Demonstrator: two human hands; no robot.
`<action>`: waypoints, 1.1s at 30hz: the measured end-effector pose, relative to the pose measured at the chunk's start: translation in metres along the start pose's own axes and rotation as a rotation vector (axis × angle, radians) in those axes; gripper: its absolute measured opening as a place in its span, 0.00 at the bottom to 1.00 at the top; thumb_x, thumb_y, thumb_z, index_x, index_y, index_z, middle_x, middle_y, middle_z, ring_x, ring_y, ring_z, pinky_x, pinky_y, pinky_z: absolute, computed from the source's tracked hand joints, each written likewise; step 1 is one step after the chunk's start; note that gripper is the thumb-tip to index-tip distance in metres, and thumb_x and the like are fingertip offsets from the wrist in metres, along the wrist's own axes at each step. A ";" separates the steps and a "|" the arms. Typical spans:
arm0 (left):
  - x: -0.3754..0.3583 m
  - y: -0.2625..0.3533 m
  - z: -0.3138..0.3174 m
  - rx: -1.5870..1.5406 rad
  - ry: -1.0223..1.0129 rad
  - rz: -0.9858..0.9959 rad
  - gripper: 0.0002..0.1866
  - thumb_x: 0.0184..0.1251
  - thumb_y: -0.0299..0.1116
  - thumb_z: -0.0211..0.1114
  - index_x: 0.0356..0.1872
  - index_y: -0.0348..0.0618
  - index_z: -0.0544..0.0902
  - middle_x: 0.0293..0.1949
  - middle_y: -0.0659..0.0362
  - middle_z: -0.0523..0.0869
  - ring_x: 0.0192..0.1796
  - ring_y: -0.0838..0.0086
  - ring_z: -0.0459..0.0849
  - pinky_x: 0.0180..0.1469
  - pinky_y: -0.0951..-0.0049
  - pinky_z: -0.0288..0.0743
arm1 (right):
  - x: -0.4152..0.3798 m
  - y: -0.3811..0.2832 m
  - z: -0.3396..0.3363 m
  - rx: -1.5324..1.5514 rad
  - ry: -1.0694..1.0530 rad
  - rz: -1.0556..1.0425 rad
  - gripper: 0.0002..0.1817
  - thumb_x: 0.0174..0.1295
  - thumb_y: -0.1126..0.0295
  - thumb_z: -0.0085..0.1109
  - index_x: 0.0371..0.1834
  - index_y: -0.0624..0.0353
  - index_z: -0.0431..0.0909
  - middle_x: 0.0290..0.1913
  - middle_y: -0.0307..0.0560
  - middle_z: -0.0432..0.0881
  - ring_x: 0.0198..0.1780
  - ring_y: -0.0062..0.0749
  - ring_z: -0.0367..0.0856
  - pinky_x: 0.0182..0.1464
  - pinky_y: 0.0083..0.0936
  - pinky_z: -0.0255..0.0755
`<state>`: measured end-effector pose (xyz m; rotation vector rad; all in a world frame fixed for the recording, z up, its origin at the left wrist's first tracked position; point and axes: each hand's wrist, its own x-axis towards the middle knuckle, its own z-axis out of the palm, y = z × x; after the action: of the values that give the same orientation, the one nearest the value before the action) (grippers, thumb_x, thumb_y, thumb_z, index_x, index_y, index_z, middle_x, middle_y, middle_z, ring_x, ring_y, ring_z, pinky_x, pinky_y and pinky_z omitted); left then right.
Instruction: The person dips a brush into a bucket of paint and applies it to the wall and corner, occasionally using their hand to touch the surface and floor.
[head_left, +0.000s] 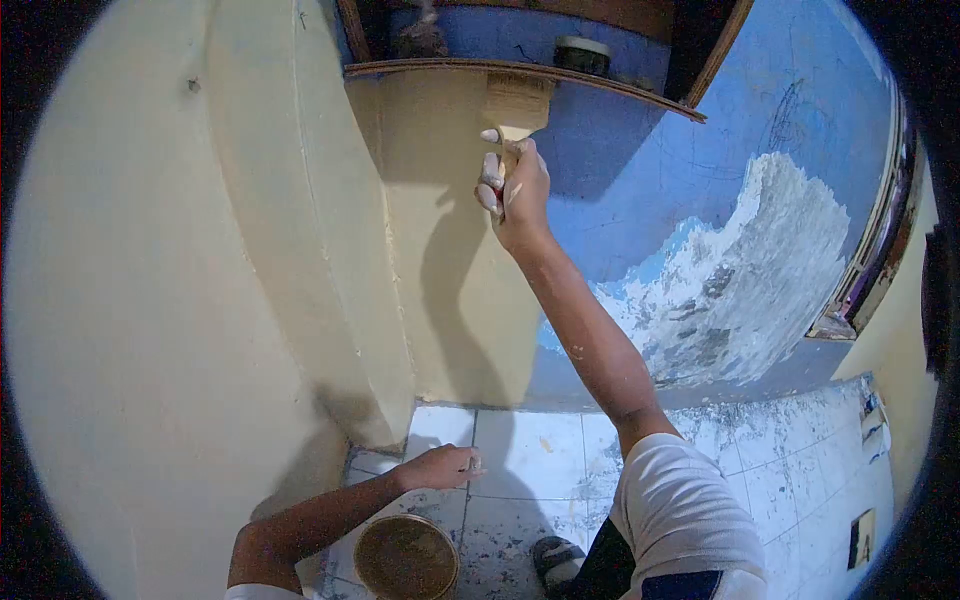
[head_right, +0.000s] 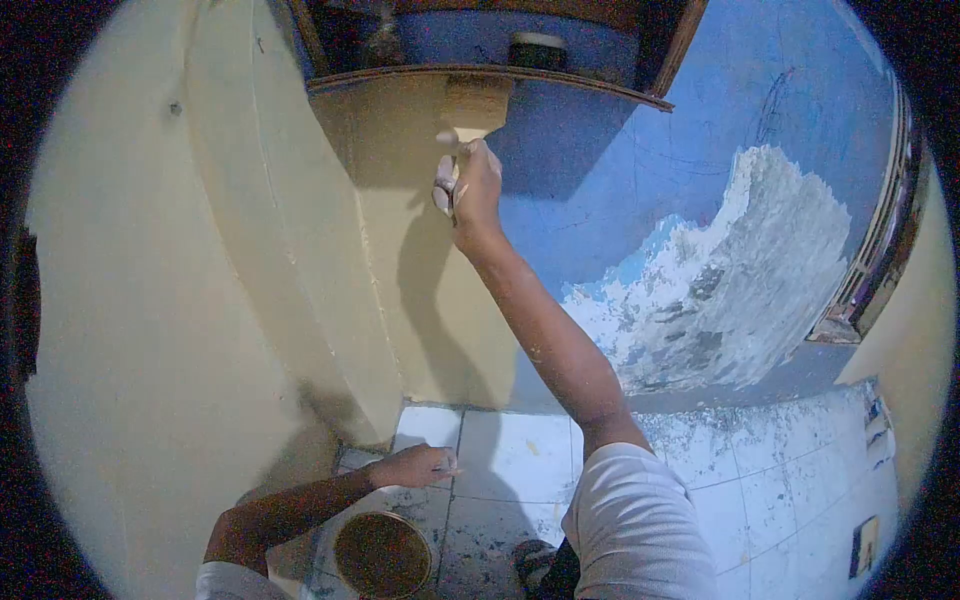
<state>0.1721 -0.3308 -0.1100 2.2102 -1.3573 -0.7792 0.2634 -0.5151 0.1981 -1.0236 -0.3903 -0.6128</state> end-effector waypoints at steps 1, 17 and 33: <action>0.002 -0.010 0.006 -0.009 0.023 0.053 0.19 0.68 0.48 0.55 0.40 0.39 0.76 0.30 0.44 0.83 0.37 0.49 0.83 0.42 0.54 0.74 | 0.001 -0.001 0.000 -0.006 0.003 0.000 0.18 0.68 0.61 0.33 0.46 0.63 0.70 0.16 0.35 0.59 0.14 0.18 0.52 0.13 0.18 0.49; 0.008 -0.019 0.009 0.043 -0.036 0.042 0.21 0.66 0.49 0.55 0.42 0.38 0.76 0.31 0.43 0.83 0.39 0.48 0.83 0.44 0.53 0.74 | 0.001 0.002 -0.007 -0.053 0.095 -0.043 0.18 0.68 0.59 0.36 0.46 0.60 0.72 0.19 0.34 0.62 0.16 0.18 0.55 0.15 0.18 0.49; 0.015 -0.055 0.031 0.056 0.046 0.263 0.22 0.65 0.50 0.56 0.41 0.37 0.79 0.36 0.43 0.83 0.40 0.48 0.83 0.45 0.53 0.75 | -0.013 0.017 -0.025 -0.141 0.120 0.030 0.18 0.68 0.62 0.33 0.49 0.60 0.70 0.20 0.33 0.61 0.16 0.17 0.54 0.16 0.18 0.50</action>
<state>0.1933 -0.3226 -0.1710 2.0208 -1.6225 -0.5979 0.2643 -0.5275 0.1673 -1.1193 -0.2289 -0.6787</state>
